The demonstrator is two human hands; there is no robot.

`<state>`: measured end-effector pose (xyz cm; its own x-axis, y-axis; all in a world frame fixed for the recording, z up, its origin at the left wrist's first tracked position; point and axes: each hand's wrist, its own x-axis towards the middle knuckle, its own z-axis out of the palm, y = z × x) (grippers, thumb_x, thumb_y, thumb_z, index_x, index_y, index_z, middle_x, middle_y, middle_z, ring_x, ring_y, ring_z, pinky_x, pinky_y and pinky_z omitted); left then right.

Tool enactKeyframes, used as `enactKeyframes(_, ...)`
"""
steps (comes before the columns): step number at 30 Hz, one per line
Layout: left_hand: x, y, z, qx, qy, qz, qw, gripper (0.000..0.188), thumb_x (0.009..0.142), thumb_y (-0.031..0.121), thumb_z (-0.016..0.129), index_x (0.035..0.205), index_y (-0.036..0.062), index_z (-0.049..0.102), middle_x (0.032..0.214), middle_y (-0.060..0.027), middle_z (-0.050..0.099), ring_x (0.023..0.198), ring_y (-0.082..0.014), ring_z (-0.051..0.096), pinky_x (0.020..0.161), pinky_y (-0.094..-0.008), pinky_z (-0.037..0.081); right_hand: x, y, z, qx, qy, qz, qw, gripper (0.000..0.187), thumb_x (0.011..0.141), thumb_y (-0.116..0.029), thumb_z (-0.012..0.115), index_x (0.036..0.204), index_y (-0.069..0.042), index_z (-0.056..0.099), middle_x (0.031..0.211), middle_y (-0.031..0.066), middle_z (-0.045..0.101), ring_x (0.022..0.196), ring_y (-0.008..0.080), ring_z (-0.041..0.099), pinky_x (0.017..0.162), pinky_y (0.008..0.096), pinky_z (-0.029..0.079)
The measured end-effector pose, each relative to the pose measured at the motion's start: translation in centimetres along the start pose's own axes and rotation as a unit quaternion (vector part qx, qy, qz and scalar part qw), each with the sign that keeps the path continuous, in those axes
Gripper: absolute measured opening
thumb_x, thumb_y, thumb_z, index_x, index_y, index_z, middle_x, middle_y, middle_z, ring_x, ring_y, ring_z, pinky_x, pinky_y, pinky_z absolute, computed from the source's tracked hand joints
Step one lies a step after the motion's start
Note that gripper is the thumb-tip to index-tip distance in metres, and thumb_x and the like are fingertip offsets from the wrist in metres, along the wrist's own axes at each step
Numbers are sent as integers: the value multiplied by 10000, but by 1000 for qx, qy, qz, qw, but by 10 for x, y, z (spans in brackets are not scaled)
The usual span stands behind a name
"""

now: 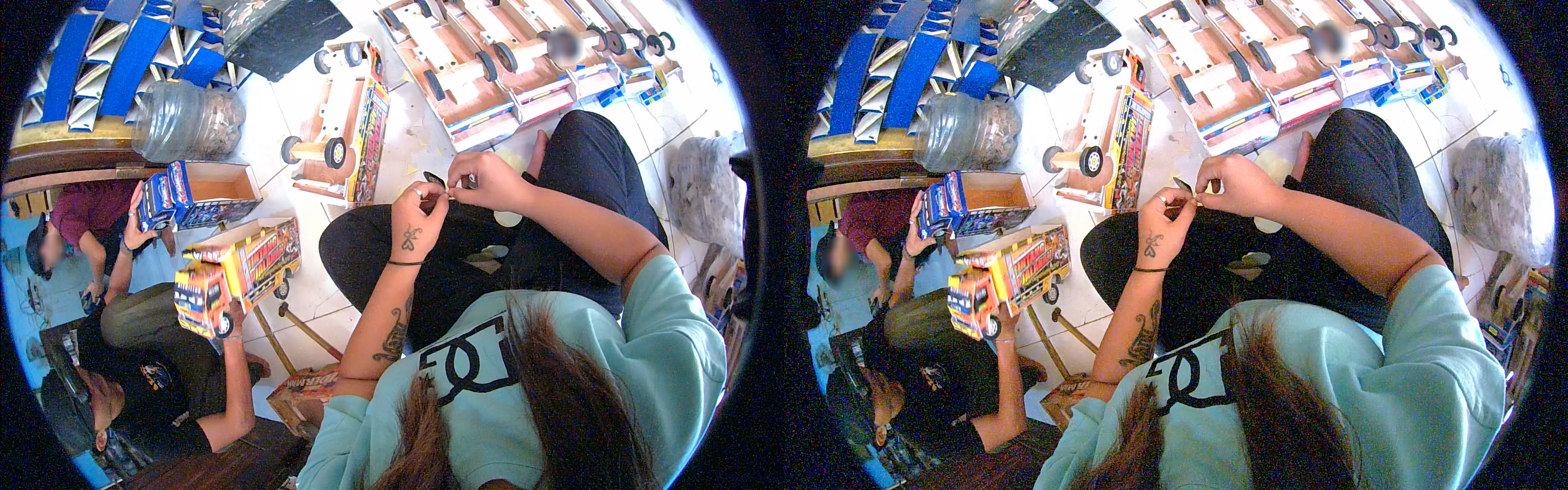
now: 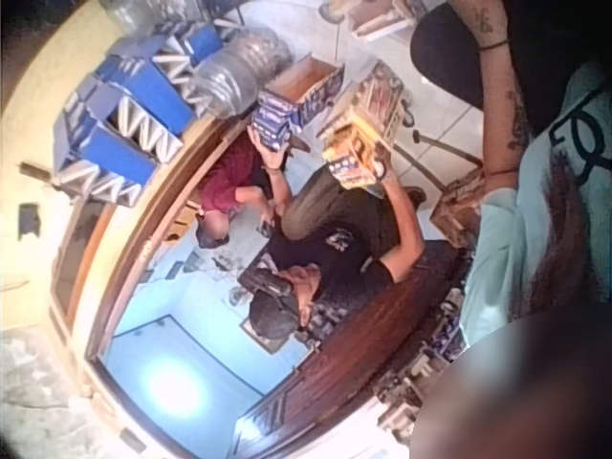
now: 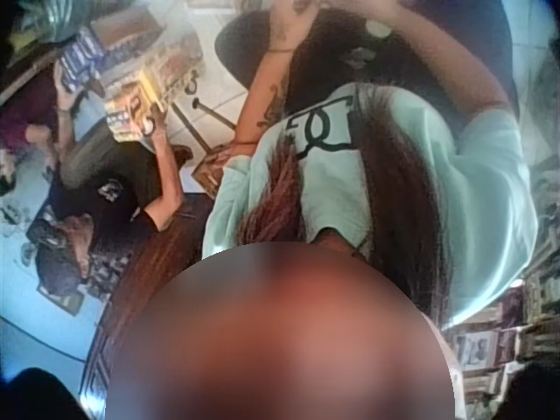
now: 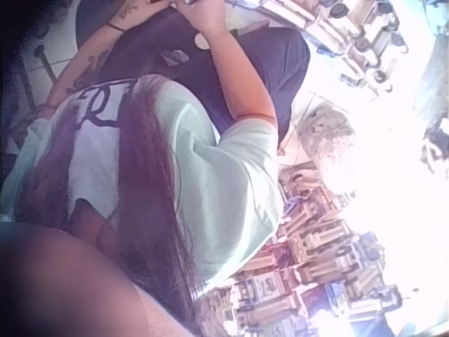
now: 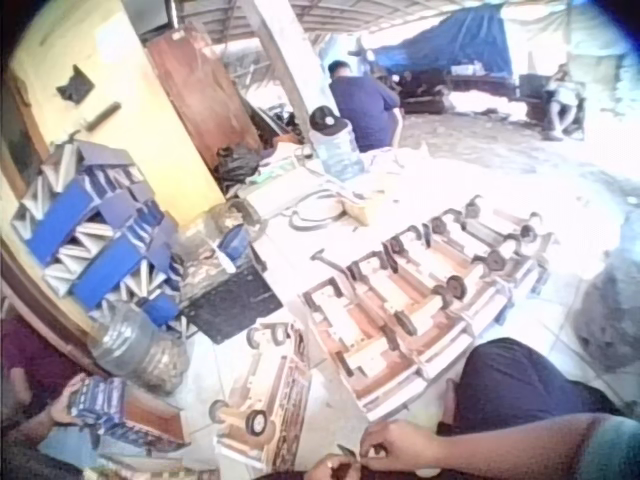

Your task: The person sits on the floor and assembles toy trucks by attaching wheels to the wooden chassis. They handle multiple toy trucks and wheels, placing the wheels onto the axles and then setting the assembled trucks into their packaging boxes.

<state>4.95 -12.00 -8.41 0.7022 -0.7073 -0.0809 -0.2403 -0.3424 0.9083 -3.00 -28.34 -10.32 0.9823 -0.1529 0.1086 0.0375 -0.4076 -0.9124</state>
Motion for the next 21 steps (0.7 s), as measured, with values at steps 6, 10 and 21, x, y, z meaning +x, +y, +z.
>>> enactKeyframes(6,2,1,-1,43,-3,38,998,56,768,23,648,799,-21,635,763,-110,623,685,-208,632,646,-283,488,0,-3,0,-22,4,-14,1000,126,697,-113,712,741,-10,655,768,120,639,671,253,630,623,340,514)
enactKeyframes(10,1,-1,-1,55,-4,47,997,66,815,63,662,831,-1,655,770,-69,657,693,-111,612,659,-256,487,0,-3,0,-43,7,-58,997,109,693,-94,700,725,-5,647,756,122,630,677,261,627,624,340,513)
enactKeyframes(21,1,-33,6,-228,-40,-140,963,63,833,49,651,842,-14,648,776,-39,652,713,-91,598,670,-227,480,1,5,2,46,-3,-19,999,80,703,-57,676,716,18,652,730,125,638,650,229,630,632,314,511)
